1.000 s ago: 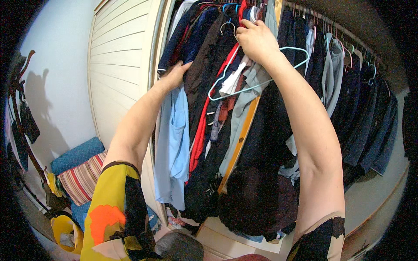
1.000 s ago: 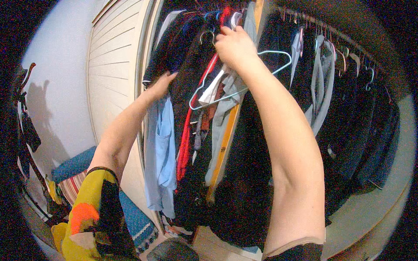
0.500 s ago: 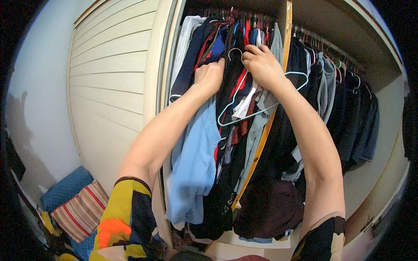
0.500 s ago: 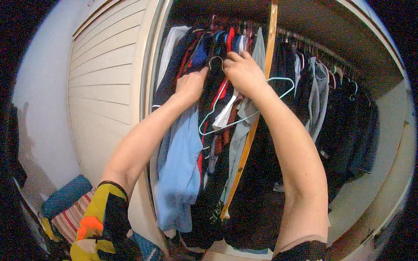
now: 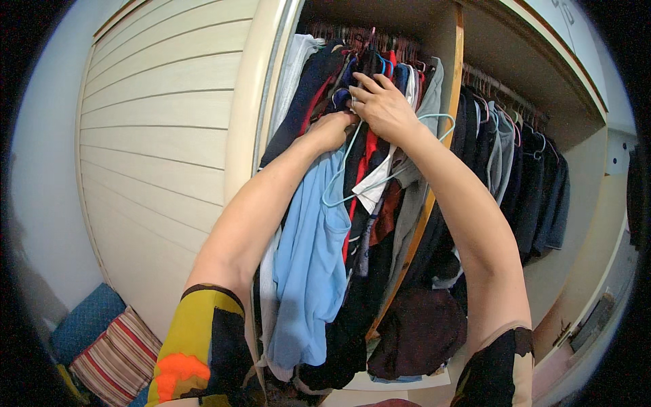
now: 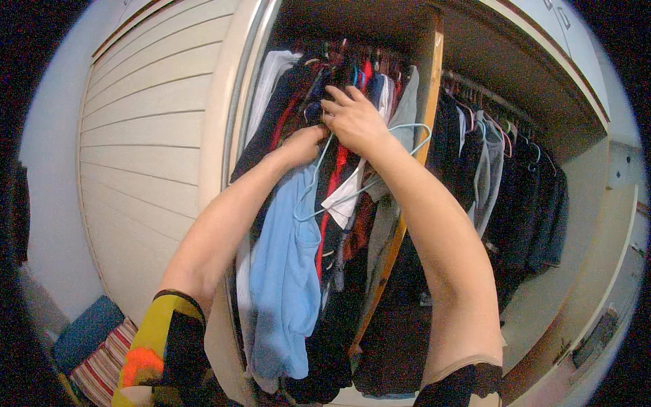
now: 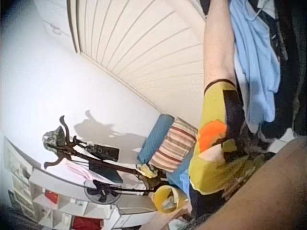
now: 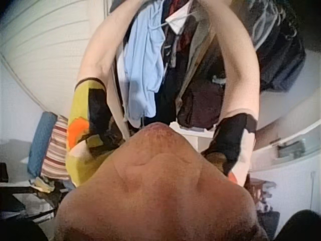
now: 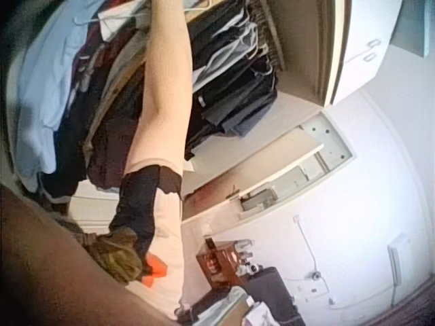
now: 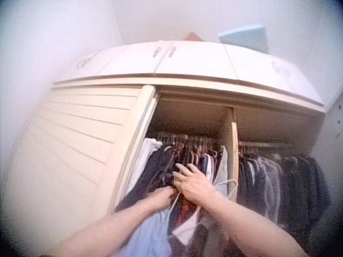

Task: The person selects a blue shirt from a closet, places it onto a plastic hanger, and then holds it up with both hands.

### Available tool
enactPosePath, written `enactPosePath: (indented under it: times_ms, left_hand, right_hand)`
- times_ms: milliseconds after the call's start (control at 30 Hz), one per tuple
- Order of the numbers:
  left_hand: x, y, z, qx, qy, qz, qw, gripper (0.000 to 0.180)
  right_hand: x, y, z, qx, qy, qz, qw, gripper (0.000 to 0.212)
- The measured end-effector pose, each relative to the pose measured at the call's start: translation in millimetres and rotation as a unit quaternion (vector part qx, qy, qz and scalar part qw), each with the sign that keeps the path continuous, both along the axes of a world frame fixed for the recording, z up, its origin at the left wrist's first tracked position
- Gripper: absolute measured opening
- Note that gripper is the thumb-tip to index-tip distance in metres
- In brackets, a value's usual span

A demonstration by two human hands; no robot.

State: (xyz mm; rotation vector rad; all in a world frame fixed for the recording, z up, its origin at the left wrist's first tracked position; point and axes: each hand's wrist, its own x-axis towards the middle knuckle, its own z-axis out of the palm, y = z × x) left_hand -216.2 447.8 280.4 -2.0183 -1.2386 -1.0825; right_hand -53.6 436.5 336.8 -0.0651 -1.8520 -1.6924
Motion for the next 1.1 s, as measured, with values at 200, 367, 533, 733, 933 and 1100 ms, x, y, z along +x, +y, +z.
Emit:
enactPosePath:
  times_ms: [200,367,533,733,933,1100]
  left_hand:
    - [-27,-1,9,0.015,-0.183,0.133,0.974,0.044]
    - [-39,-1,11,0.035,-0.226,0.209,0.951,0.033]
    - [-36,3,15,0.007,-0.265,0.213,0.940,0.034]
    - [-35,18,34,0.026,-0.280,0.046,0.958,0.030]
    - [16,-24,52,0.117,-0.265,-0.103,0.951,0.017]
    - [36,-39,93,0.175,-0.296,-0.158,0.926,0.023]
  right_hand:
    - [13,34,13,0.032,0.032,-0.191,0.981,0.016]
    - [28,29,12,0.008,0.039,-0.194,0.980,0.016]
    - [31,27,10,0.027,0.020,-0.169,0.985,0.015]
    - [21,19,5,0.022,0.024,-0.120,0.992,0.016]
    - [22,24,1,0.011,0.027,-0.137,0.990,0.016]
    - [20,36,-1,0.016,0.038,-0.095,0.995,0.013]
